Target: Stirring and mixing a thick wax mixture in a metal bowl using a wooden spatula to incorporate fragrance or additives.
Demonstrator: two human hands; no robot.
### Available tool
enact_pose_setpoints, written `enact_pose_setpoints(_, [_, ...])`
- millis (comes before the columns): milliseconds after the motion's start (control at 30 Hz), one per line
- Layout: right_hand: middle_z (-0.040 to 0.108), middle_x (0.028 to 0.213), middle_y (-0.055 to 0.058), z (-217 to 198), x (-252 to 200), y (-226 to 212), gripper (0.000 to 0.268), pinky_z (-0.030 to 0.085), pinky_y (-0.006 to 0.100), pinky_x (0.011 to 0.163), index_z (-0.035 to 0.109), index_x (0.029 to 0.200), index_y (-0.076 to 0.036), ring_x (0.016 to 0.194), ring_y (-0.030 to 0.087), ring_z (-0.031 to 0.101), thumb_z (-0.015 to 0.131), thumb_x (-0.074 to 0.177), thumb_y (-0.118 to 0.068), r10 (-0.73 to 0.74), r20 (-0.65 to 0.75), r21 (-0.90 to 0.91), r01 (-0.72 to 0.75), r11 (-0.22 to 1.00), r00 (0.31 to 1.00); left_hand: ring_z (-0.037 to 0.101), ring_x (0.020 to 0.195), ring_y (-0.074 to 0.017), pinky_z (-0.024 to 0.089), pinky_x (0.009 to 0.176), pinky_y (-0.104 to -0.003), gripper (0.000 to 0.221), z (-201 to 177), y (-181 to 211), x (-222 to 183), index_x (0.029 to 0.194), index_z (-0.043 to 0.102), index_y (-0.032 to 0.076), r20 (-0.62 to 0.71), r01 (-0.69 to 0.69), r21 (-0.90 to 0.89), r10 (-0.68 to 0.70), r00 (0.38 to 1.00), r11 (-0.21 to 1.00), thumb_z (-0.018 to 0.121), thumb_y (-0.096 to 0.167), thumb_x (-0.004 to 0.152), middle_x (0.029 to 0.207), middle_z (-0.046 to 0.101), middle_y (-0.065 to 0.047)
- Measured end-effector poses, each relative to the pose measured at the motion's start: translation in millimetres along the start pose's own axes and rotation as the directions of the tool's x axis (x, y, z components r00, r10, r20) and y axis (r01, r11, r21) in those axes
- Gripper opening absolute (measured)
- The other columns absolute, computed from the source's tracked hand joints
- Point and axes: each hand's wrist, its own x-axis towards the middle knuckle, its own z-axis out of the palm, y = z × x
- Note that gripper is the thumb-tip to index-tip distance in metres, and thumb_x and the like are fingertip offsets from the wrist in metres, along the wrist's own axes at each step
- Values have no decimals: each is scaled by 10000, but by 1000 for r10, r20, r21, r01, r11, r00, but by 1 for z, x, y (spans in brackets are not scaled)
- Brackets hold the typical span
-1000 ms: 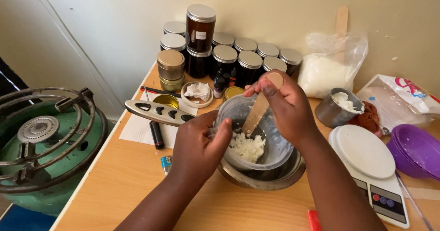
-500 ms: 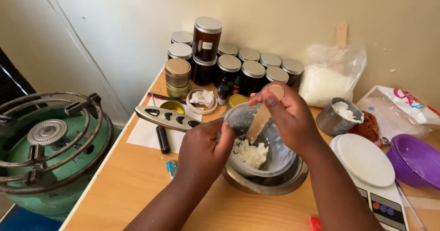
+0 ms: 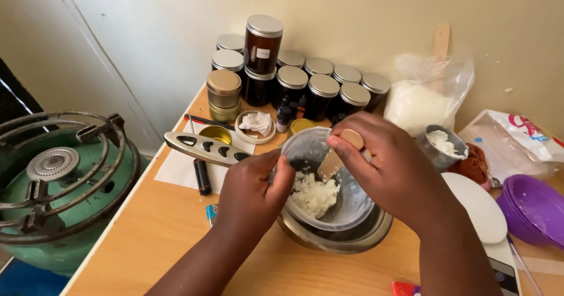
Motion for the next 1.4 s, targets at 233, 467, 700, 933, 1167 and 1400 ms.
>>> enact_pose_setpoints(233, [806,974,-44,2,-4,-14,262,619,270,626,776,1016,-123,767,82,682,563,1072,-266,86,-124,249,-53,967,988,365,537,-151,260,540,-388,384,-1,-1,3,677,491,113,8,9,6,-9,1000,1000,518,252,1033,546,414,-14])
enact_pose_setpoints(467, [793,888,-34,17,-1,-17,188,576,264,545,746,1080,-162,607,92,711,604,1043,-279,215,63,288,-225,931,974,430,532,-189,326,540,-396,329,-1,1,-1,718,520,127,-4,-55,27,55,998,998,526,240,1027,549,451,-39])
enact_pose_setpoints(700, [692,760,-15,9,-3,-17,238,456,335,693,691,1007,-193,691,171,610,544,1093,-360,217,127,-44,-213,976,968,418,535,-195,321,531,-398,312,1,0,-1,733,544,125,7,-84,32,84,996,996,539,233,1026,549,447,-44])
enact_pose_setpoints(933, [570,545,-2,-1,-11,-19,263,343,340,509,703,990,-141,433,135,394,519,1102,-293,189,-164,-4,-192,981,968,431,525,-179,326,525,-393,340,-1,0,-1,706,554,123,2,-60,16,60,998,998,550,231,1028,543,472,-33])
enact_pose_setpoints(1167, [753,745,-4,18,-2,-24,229,575,328,543,656,981,-167,541,141,717,528,1085,-326,367,38,149,-369,918,929,428,533,-197,335,530,-395,300,0,1,0,737,564,130,3,-72,12,72,997,997,537,228,1020,549,466,-35])
enact_pose_setpoints(1400, [823,991,85,11,-9,-20,208,571,309,467,669,1039,-49,539,162,646,551,1080,-214,331,-122,551,-213,807,936,397,544,-198,315,533,-401,327,0,0,-1,716,501,116,10,-98,6,98,995,995,561,214,1022,568,434,-51])
